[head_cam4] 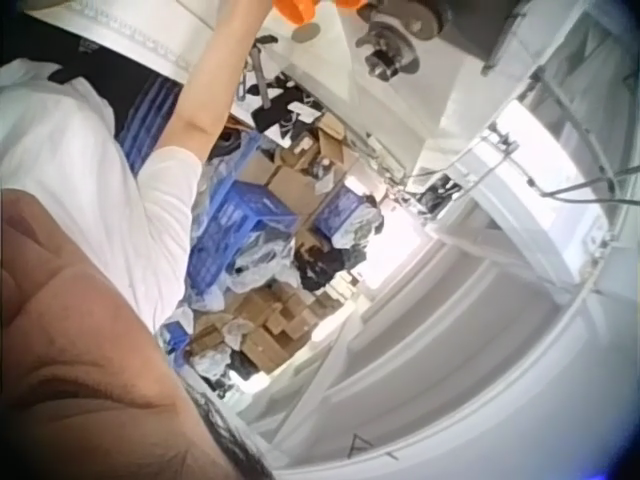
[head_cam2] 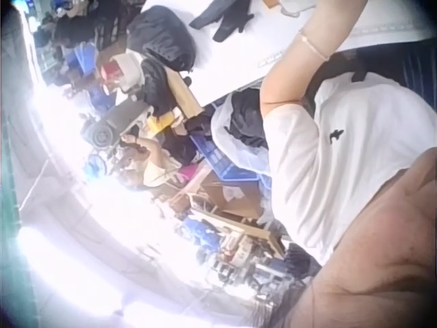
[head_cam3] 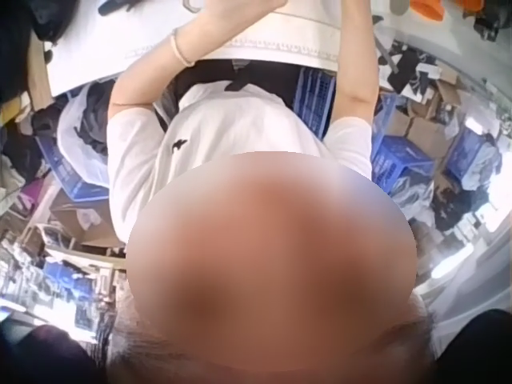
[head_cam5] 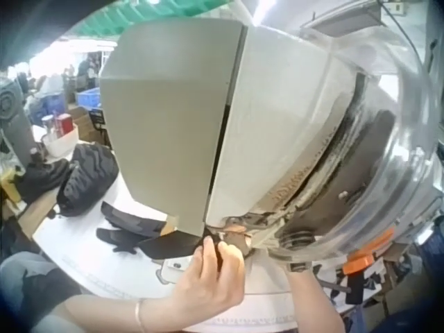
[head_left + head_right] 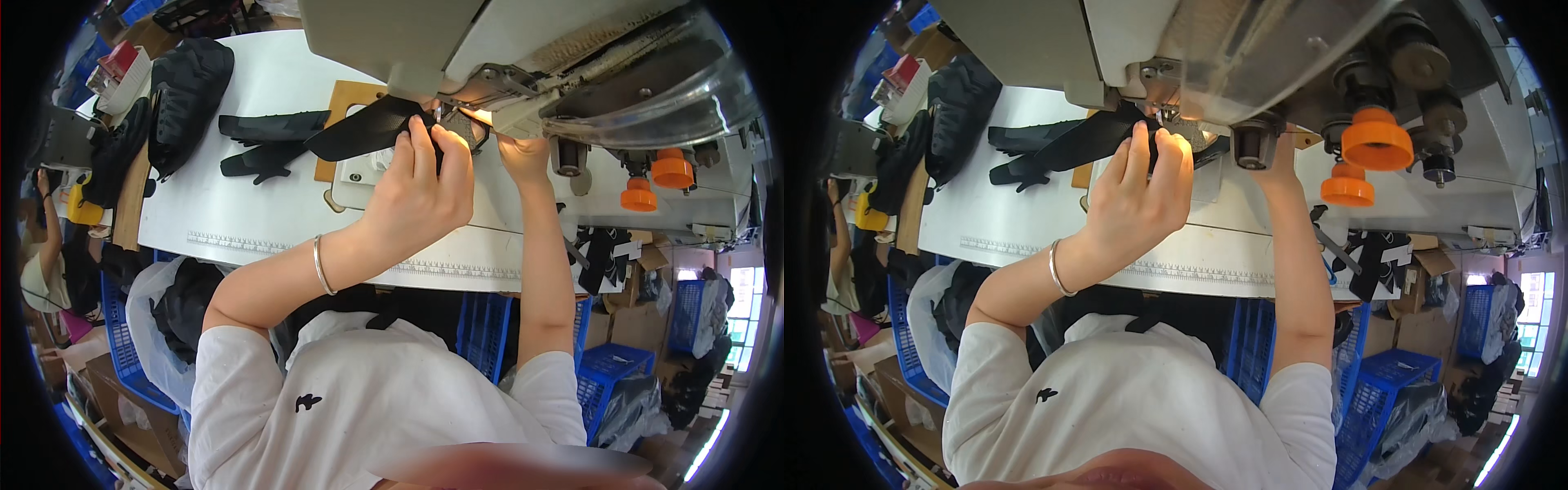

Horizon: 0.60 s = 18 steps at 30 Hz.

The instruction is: Operating a sewing machine to stitch leather components of a shoe.

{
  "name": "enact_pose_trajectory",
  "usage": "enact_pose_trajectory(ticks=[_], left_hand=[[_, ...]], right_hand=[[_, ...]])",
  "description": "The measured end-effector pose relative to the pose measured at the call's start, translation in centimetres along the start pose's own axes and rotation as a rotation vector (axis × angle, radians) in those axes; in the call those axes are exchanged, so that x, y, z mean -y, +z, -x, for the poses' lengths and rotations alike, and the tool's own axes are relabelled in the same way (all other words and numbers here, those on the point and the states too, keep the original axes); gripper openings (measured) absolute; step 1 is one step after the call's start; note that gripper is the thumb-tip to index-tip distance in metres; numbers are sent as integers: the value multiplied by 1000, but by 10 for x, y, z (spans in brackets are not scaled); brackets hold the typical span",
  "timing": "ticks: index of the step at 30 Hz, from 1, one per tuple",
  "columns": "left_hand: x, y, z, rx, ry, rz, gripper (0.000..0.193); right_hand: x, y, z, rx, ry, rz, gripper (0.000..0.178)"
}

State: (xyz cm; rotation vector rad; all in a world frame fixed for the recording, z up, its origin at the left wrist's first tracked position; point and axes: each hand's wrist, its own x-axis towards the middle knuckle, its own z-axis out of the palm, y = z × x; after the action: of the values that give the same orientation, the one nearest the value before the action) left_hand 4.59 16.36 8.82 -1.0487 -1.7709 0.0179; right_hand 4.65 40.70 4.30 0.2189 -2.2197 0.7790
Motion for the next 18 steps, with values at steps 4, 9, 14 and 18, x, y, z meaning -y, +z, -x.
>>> enact_pose_trajectory(ticks=[4,9,14,18], left_hand=[[3,1,0,-11,23,23,19],[12,3,2,-44,27,96,20],[18,4,3,-53,8,191,18],[26,4,4,-67,-13,319,15]], right_hand=[[-2,-6,4,51,14,-131,33],[-21,-13,18,140,-28,224,38],[-13,-15,21,230,-18,298,46],[7,-19,13,307,-53,391,50]])
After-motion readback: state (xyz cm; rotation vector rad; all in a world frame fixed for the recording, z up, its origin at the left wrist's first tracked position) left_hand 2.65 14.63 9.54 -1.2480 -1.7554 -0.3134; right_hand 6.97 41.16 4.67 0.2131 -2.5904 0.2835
